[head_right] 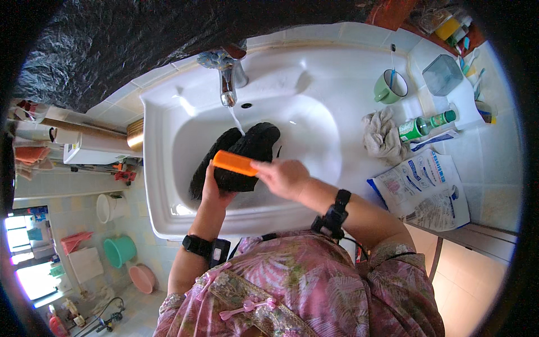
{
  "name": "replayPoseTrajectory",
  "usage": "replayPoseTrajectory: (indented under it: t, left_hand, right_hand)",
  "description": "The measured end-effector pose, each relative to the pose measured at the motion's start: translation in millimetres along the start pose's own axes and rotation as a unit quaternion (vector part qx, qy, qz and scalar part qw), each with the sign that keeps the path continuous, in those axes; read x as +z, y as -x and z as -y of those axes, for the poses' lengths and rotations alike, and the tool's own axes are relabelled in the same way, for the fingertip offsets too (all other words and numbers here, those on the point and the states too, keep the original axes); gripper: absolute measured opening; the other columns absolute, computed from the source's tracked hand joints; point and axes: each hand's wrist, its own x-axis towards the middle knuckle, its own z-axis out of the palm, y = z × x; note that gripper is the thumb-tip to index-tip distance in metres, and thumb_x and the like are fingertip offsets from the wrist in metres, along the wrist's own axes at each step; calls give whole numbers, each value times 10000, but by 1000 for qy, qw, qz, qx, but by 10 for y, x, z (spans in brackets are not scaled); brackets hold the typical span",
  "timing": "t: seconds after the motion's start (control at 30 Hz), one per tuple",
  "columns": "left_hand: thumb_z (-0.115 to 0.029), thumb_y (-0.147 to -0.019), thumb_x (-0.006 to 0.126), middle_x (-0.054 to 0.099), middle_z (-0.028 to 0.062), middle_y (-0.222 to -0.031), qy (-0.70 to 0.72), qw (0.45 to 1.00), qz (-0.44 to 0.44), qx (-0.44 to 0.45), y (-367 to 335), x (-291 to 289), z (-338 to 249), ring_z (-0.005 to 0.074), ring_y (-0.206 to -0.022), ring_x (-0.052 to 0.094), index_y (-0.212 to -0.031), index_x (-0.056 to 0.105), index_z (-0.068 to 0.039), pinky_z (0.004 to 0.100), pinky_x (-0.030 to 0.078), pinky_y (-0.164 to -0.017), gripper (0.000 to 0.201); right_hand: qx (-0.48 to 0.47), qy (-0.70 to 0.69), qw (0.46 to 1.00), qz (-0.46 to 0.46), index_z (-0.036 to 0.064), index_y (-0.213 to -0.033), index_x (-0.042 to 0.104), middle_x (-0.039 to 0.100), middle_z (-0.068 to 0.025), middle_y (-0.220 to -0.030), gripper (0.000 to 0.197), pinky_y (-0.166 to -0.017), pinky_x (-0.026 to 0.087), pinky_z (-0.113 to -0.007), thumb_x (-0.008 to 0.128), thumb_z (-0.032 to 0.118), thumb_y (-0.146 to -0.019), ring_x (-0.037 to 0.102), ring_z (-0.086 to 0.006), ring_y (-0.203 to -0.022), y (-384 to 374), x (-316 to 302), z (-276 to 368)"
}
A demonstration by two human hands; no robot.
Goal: The person scrubs two black shoes and a pair of insoles using an orange brush under a running faucet in a bathroom sink.
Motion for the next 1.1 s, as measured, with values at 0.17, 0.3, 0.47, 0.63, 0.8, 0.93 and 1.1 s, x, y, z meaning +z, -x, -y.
replayPoseTrajectory:
  t: [0.17,0.3,0.47,0.63,0.8,0.93,1.1]
  left_hand:
    - [-509,-836,436,532,59,-1131,-5,998,-59,-11,15,174,-78,235,-1002,533,-1148,485,-109,401,444,-806,509]
    - [-512,-843,418,535,63,-1117,-25,997,-66,-15,-15,140,-145,241,-1027,513,-1139,492,-113,403,432,-823,503]
    - [-458,-871,385,534,77,-1106,3,998,-61,-9,-36,277,-126,259,-989,534,-1140,473,-89,466,437,-812,465]
    - [-426,-860,428,546,92,-1078,-32,996,-87,10,-104,227,-137,257,-957,553,-1145,468,-77,459,457,-760,453]
    - [-309,-843,510,542,106,-1098,-41,998,-55,11,-18,208,-151,261,-972,548,-1141,488,-84,455,454,-798,374]
    - [-288,-761,633,545,106,-1085,-199,976,-38,77,-83,127,-126,255,-957,554,-1117,496,-50,431,458,-800,450]
    - [-269,-490,790,523,169,-1037,-653,602,7,460,154,353,-107,291,-979,513,-1082,469,24,349,422,-863,734]
  right_hand:
    - [111,52,992,0,265,-1105,559,606,-96,-650,289,-497,461,-389,533,255,-818,580,-263,-539,-182,-145,-375]
    - [-59,-49,997,-15,272,-1080,584,581,-113,-632,279,-504,472,-372,568,273,-801,576,-264,-543,-1,8,92]
    - [177,36,984,15,186,-1073,586,593,-147,-715,264,-548,464,-377,541,218,-815,576,-307,-610,-260,-148,-324]
    - [42,-67,996,-30,191,-1062,597,617,-131,-746,280,-563,478,-351,595,218,-784,599,-275,-622,-56,-31,15]
    - [172,-23,985,1,212,-1074,582,619,-125,-784,274,-607,472,-402,542,267,-809,592,-313,-694,-123,-84,-430]
    - [235,42,971,17,198,-1097,567,618,-121,-847,284,-679,464,-400,498,278,-832,583,-316,-776,-130,-428,-621]
    - [246,67,967,12,224,-1107,562,620,-113,-863,281,-690,465,-388,496,266,-837,587,-302,-788,171,-455,-675]
